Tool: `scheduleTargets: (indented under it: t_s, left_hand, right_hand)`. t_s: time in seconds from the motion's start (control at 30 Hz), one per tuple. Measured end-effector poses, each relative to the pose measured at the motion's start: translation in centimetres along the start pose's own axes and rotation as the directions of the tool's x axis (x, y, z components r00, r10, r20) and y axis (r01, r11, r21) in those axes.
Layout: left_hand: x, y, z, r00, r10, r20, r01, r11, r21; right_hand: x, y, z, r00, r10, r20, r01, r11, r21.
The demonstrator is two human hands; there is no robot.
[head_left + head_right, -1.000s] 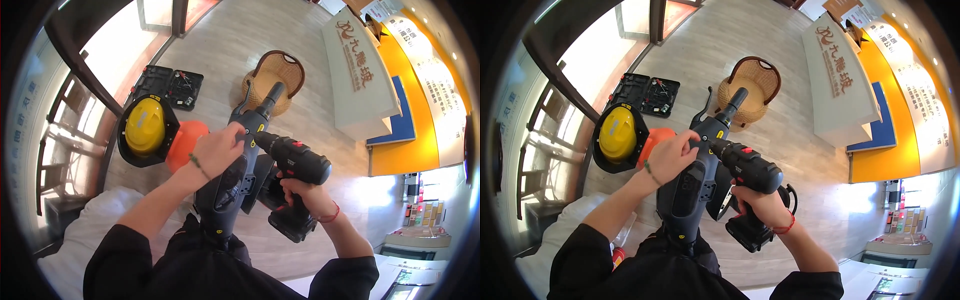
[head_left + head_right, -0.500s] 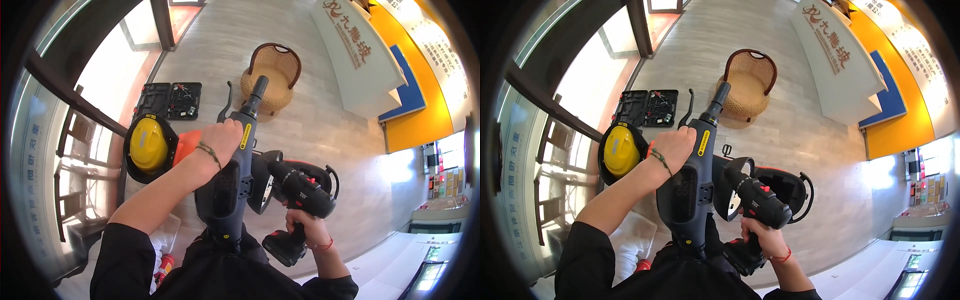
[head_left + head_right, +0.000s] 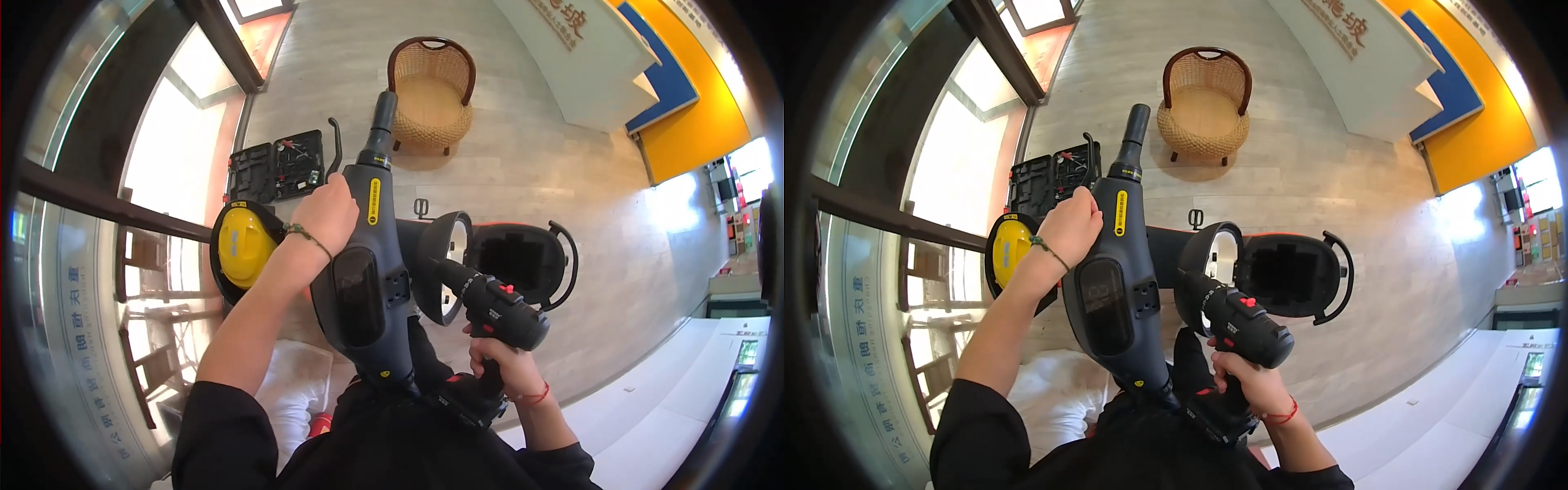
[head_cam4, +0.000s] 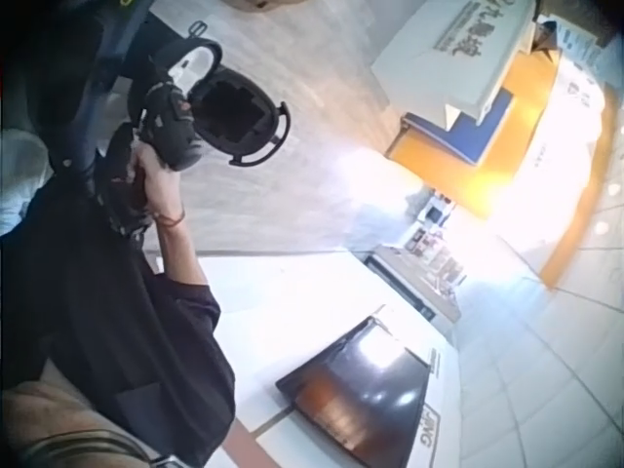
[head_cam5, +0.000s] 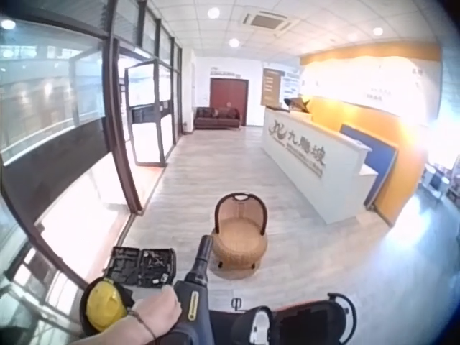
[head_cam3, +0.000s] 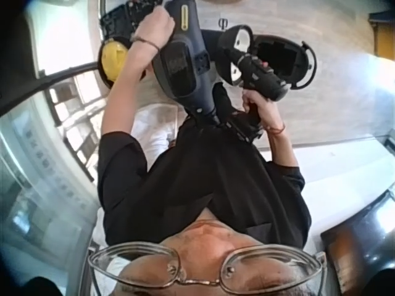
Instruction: Disassembling the front panel and internal parts of an electric scooter using a power drill.
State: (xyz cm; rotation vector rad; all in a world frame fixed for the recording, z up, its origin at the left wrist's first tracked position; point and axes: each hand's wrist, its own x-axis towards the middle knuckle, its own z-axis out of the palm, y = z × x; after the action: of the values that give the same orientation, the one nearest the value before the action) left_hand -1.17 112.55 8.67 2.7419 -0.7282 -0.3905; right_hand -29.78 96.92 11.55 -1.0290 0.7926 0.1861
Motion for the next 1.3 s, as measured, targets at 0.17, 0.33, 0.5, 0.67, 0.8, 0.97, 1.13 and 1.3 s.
scheduleTargets:
  t_s: [0.17, 0.33, 0.5, 0.67, 0.8, 0.97, 1.13, 1.3]
  left_hand:
    - [-2.2, -0.3, -0.3, 0.99, 0.012, -0.14, -0.061, 0.935, -0.349]
    - [-4.6, -3.5, 2.3, 0.97, -0.026, -0.244, -0.117, 0.823, -0.556]
    - [-6.1, -1.6, 2.6, 0.934, -0.138, -0.328, -0.073, 0.827, -0.557]
    - [-6.3, -2.7, 3.5, 0.888, -0.188, -0.419, -0.06, 0.858, -0.511]
    - [-6.5, -2.7, 3.3, 0.898, -0.226, -0.377, 0.002, 0.86, -0.51]
    - [-6.5, -3.2, 3.4, 0.891, -0.252, -0.377, 0.008, 0.84, -0.542]
    - [-6.6, -3.4, 3.6, 0.888, -0.255, -0.382, 0.007, 0.839, -0.544]
    - [-6.7, -3.2, 3.2, 0.903, -0.241, -0.355, 0.001, 0.829, -0.559]
  right_hand:
    - [-0.1, -0.1, -0.1, 0.999, -0.028, 0.032, 0.029, 0.999, -0.04]
    - [0.7, -4.3, 3.0, 0.96, -0.161, 0.231, 0.228, 0.925, -0.303]
    - [3.6, -7.4, 6.9, 0.944, -0.153, 0.292, 0.267, 0.876, -0.401]
    - [4.5, -8.6, 9.3, 0.95, -0.14, 0.279, 0.281, 0.775, -0.566]
    - [4.5, -8.4, 9.8, 0.951, -0.162, 0.262, 0.289, 0.762, -0.58]
    - [4.8, -8.3, 9.8, 0.949, -0.146, 0.279, 0.287, 0.763, -0.579]
    - [4.5, -8.1, 10.4, 0.95, -0.169, 0.262, 0.297, 0.744, -0.598]
    - [4.6, -8.5, 10.3, 0.951, -0.167, 0.26, 0.298, 0.72, -0.627]
